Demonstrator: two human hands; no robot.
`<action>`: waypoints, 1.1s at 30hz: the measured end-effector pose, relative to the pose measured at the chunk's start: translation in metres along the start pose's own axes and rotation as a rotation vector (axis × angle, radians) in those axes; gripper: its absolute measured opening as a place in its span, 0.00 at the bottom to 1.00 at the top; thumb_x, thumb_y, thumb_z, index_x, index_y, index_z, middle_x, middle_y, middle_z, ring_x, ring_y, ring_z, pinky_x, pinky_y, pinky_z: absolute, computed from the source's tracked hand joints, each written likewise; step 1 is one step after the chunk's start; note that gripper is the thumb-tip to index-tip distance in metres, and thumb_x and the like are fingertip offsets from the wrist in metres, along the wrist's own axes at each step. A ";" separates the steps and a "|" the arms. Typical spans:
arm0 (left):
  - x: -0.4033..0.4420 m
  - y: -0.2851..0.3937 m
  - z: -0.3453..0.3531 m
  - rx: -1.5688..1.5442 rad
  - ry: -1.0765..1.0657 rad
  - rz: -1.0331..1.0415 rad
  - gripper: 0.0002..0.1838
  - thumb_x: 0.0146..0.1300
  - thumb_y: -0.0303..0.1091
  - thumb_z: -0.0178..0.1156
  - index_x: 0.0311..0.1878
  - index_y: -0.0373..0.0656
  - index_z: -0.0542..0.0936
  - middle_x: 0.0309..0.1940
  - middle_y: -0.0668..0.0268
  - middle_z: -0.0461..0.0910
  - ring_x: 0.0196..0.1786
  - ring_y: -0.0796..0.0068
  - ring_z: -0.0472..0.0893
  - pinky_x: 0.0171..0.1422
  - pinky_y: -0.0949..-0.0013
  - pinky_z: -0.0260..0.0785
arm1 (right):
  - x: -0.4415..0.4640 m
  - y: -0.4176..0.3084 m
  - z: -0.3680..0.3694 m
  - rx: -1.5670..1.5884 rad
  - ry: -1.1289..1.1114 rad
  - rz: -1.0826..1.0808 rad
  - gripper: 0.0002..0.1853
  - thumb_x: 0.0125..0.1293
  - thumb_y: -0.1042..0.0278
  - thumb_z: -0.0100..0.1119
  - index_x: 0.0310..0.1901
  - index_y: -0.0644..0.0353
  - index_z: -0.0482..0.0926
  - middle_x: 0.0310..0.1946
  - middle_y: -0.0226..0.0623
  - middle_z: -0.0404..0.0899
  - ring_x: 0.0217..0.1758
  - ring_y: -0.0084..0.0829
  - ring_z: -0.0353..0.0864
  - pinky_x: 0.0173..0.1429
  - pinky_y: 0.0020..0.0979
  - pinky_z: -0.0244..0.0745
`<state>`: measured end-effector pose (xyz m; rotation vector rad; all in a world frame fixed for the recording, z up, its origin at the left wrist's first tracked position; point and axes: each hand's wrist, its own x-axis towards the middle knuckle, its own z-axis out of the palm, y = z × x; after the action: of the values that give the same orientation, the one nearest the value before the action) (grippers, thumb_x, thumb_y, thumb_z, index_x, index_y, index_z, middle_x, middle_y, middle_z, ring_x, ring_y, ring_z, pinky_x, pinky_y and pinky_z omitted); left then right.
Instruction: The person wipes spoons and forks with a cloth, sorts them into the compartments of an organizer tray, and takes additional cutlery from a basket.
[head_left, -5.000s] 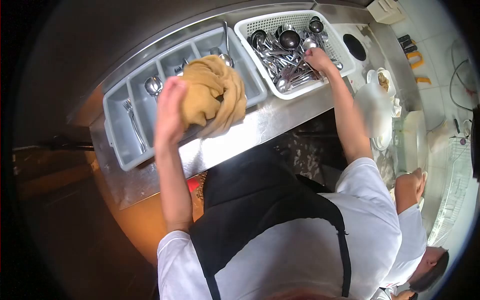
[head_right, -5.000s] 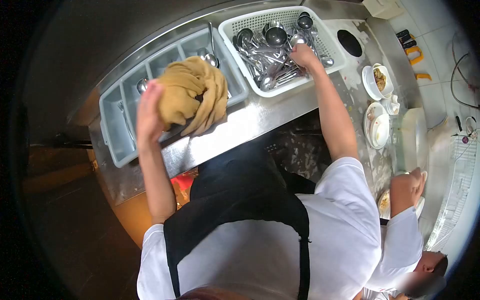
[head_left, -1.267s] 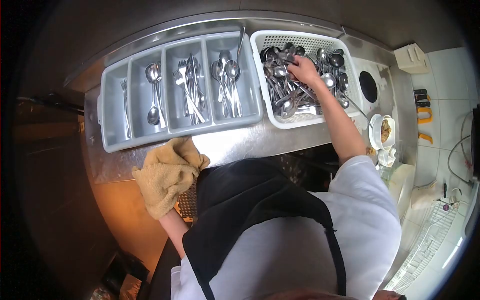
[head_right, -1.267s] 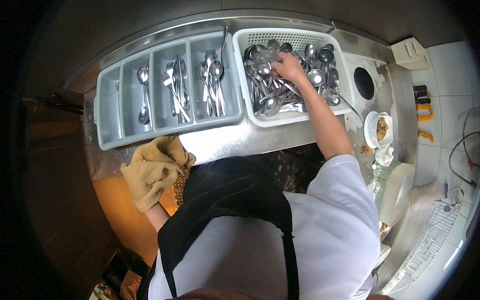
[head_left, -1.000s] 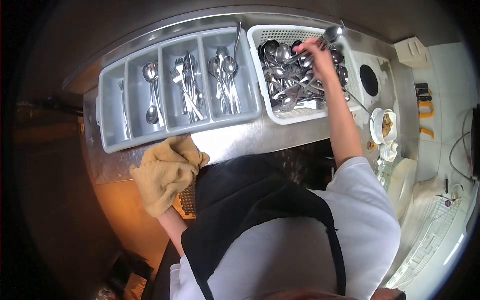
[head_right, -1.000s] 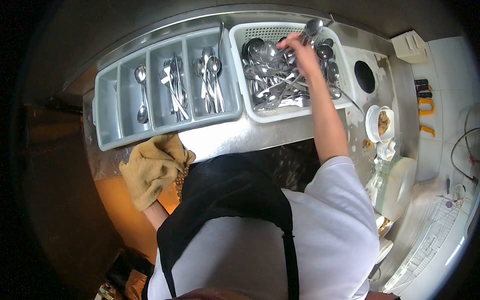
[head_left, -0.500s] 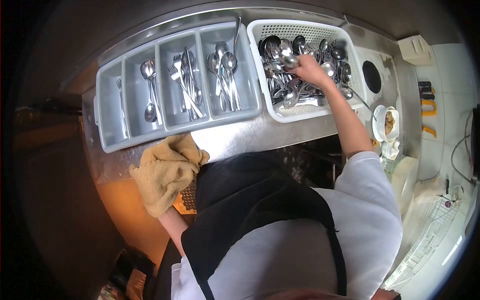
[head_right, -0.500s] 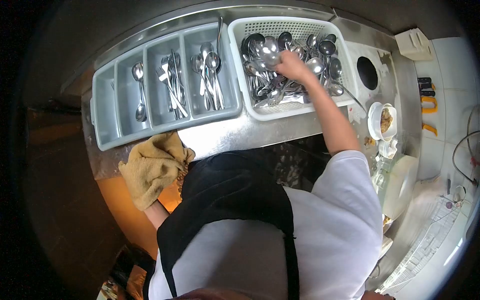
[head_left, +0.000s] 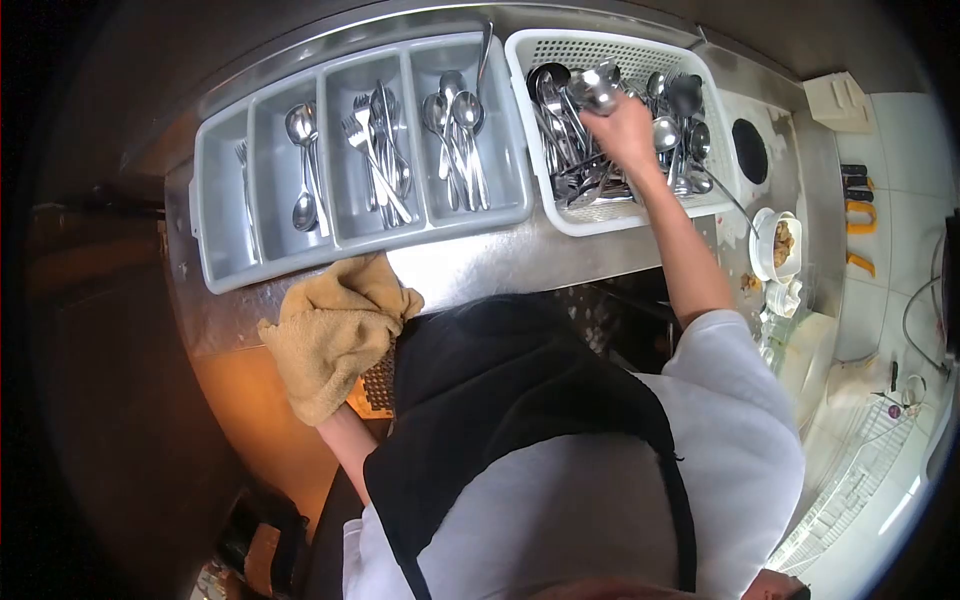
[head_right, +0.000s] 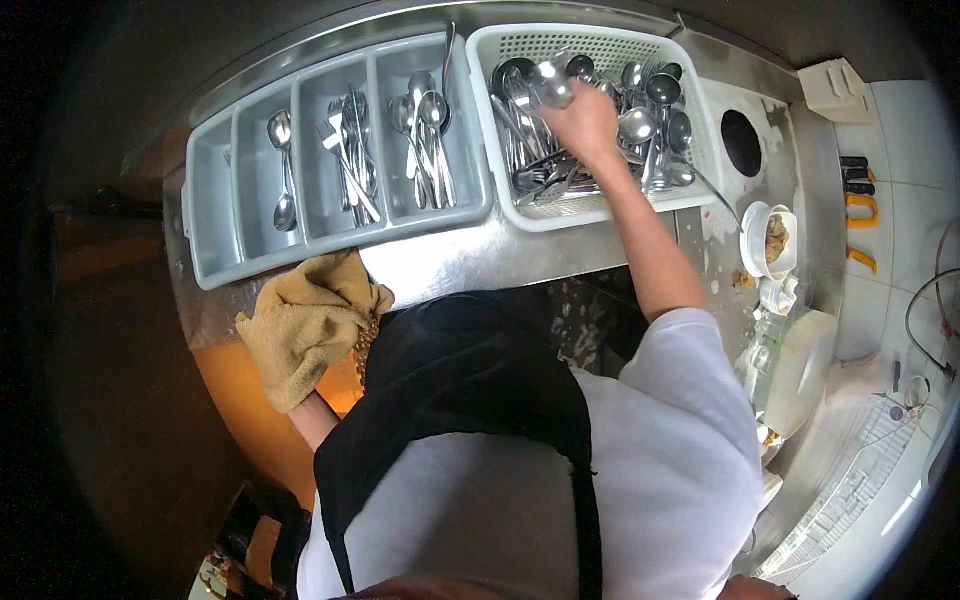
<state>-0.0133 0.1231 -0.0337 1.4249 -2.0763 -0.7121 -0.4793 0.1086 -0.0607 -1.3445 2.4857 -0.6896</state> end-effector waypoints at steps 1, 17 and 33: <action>-0.001 0.001 0.000 0.000 -0.006 0.000 0.20 0.60 0.47 0.51 0.48 0.45 0.76 0.43 0.58 0.75 0.46 0.64 0.76 0.50 0.61 0.70 | 0.000 0.001 -0.011 0.147 0.072 0.010 0.18 0.50 0.60 0.69 0.38 0.64 0.80 0.28 0.41 0.84 0.31 0.33 0.83 0.36 0.34 0.75; 0.000 0.001 0.003 0.008 -0.014 0.019 0.20 0.59 0.49 0.51 0.47 0.46 0.77 0.42 0.58 0.76 0.46 0.64 0.77 0.49 0.60 0.70 | 0.038 0.007 0.005 0.127 -0.142 0.047 0.17 0.55 0.55 0.64 0.38 0.62 0.84 0.34 0.54 0.82 0.36 0.42 0.84 0.44 0.38 0.77; -0.005 0.004 0.006 0.005 -0.013 0.015 0.21 0.58 0.51 0.50 0.46 0.47 0.78 0.41 0.58 0.76 0.45 0.64 0.77 0.48 0.60 0.70 | 0.043 0.002 0.048 0.083 -0.068 0.071 0.21 0.48 0.69 0.69 0.44 0.66 0.74 0.37 0.46 0.82 0.40 0.42 0.82 0.50 0.38 0.73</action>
<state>-0.0181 0.1294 -0.0361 1.4095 -2.0983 -0.7129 -0.4843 0.0595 -0.1025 -1.2240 2.4110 -0.7109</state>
